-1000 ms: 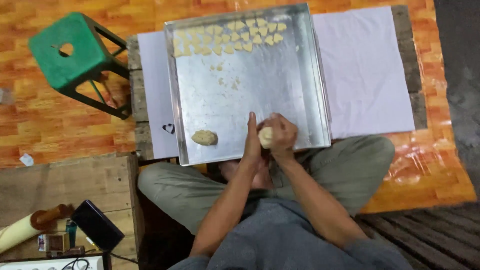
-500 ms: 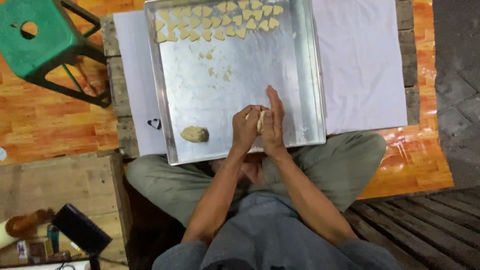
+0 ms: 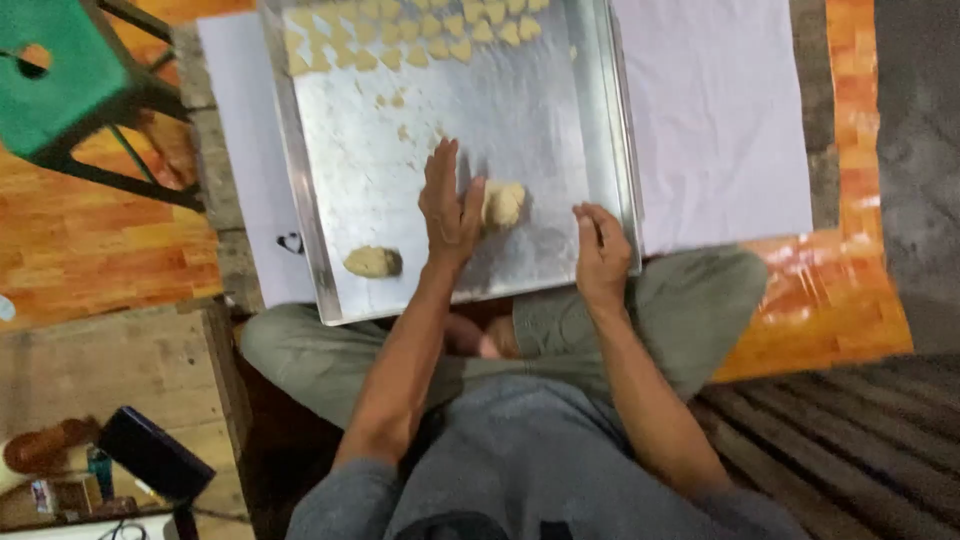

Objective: Arranging pre-cut heart-shaped dough pieces on a baking tray and rolling out more dough with a rolling pin.

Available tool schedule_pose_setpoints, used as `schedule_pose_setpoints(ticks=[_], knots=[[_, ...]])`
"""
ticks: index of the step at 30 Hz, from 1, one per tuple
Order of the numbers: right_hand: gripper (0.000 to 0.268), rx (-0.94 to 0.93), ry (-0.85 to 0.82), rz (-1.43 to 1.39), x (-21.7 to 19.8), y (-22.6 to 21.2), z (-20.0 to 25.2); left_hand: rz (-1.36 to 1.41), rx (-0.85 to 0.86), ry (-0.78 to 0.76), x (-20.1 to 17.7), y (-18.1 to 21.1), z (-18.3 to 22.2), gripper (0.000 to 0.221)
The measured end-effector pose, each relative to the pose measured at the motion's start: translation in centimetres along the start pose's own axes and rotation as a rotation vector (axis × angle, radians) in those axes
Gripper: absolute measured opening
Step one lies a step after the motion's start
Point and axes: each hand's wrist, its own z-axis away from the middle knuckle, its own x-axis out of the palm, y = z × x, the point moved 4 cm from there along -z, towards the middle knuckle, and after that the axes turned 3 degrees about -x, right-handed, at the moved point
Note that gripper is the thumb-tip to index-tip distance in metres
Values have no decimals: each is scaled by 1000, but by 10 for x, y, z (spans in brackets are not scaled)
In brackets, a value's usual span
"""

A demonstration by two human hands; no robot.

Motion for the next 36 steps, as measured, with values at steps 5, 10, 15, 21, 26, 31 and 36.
schedule_pose_setpoints(ticks=[5, 10, 15, 21, 26, 31, 36], knots=[[26, -4, -75, 105, -2, 10, 2, -586, 730, -7, 32, 23, 11, 40], [24, -96, -90, 248, 2, 21, 5, -624, 680, 168, 68, 2, -13, 33], [21, -141, -87, 243, -2, 13, -2, -681, 505, 473, 77, 28, -5, 46], [30, -387, 109, 358, -50, 0, -51, -521, 81, 67, 44, 46, 22, 86], [32, -68, -135, 495, -77, 69, -116, -825, 169, 77, 40, 16, 11, 51], [25, 51, -231, 526, -84, 89, -135, -671, -120, -61, 19, 50, 17, 97], [34, 123, -298, 602, -72, 105, -149, -712, -30, -241, 29, 13, 17, 77]])
